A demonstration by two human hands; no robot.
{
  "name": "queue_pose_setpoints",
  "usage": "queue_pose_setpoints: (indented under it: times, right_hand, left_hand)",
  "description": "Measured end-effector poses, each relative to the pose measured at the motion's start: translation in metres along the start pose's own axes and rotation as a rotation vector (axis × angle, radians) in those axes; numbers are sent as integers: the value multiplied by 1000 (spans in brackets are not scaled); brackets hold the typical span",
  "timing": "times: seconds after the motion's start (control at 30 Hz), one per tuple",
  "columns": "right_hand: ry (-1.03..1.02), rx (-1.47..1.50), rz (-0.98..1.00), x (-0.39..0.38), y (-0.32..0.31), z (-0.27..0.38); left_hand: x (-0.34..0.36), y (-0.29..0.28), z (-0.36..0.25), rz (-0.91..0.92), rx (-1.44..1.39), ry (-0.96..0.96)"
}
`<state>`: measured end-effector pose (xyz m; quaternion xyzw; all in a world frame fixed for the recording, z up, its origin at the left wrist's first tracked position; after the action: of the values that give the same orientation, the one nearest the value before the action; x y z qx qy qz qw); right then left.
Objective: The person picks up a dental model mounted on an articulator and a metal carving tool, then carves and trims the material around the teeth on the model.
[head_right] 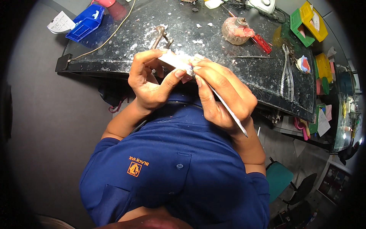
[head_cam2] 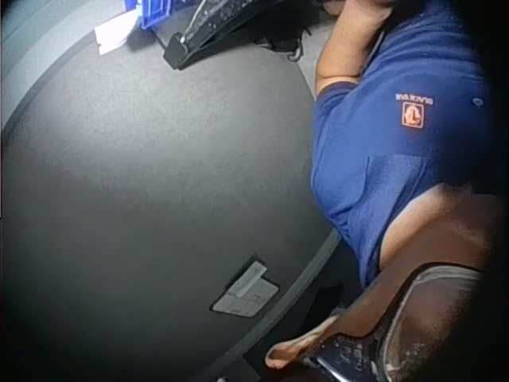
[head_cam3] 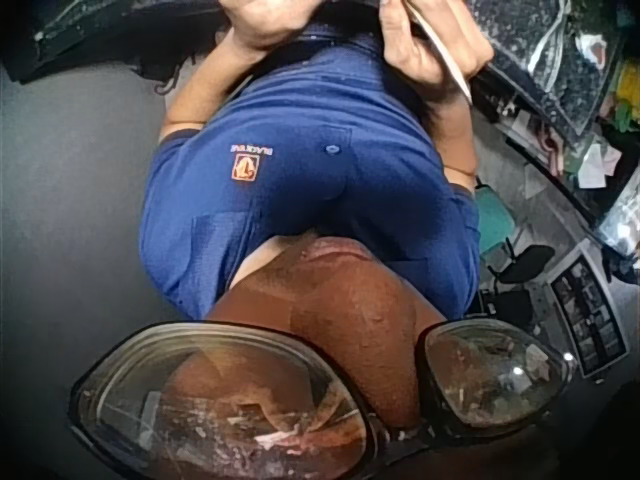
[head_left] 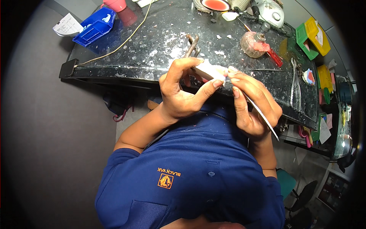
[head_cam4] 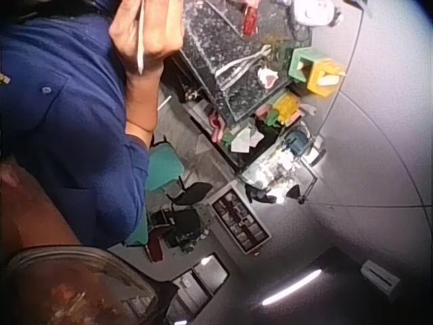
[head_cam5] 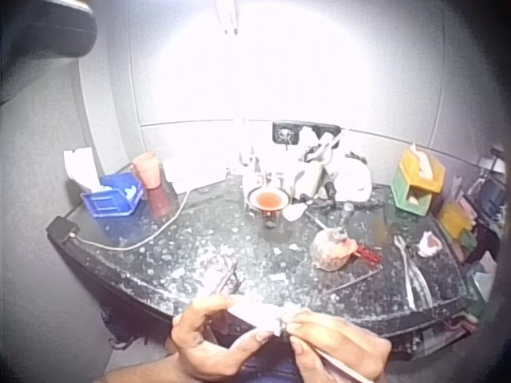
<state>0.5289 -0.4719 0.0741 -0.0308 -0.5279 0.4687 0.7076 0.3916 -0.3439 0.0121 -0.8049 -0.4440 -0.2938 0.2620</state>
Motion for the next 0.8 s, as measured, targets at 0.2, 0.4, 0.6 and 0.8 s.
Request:
queue_pose_setpoints:
  times: [0.2,0.4,0.6,0.8]
  right_hand:
    - [25,49,28,-1,0,-2]
    - [8,45,10,0,-2,-2]
    - [30,49,45,-2,-1,-2]
    - [38,41,47,-2,-1,-1]
  left_hand:
    - [-2,2,7,21,-135,-94]
    - [2,-1,2,40,-107,-88]
    - [2,-1,3,41,-149,-141]
    - [3,-6,-1,223,-110,-160]
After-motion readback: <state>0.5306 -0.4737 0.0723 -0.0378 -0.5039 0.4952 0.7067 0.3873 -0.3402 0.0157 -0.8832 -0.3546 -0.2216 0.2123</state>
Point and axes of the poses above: each hand's wrist, its own x-axis towards the middle knuckle, its own y-axis out of the palm, z = x × y, the point moved 5 cm from there along x, towards the middle knuckle, and after that the axes turned 9 degrees about z, right-handed, at the moved point
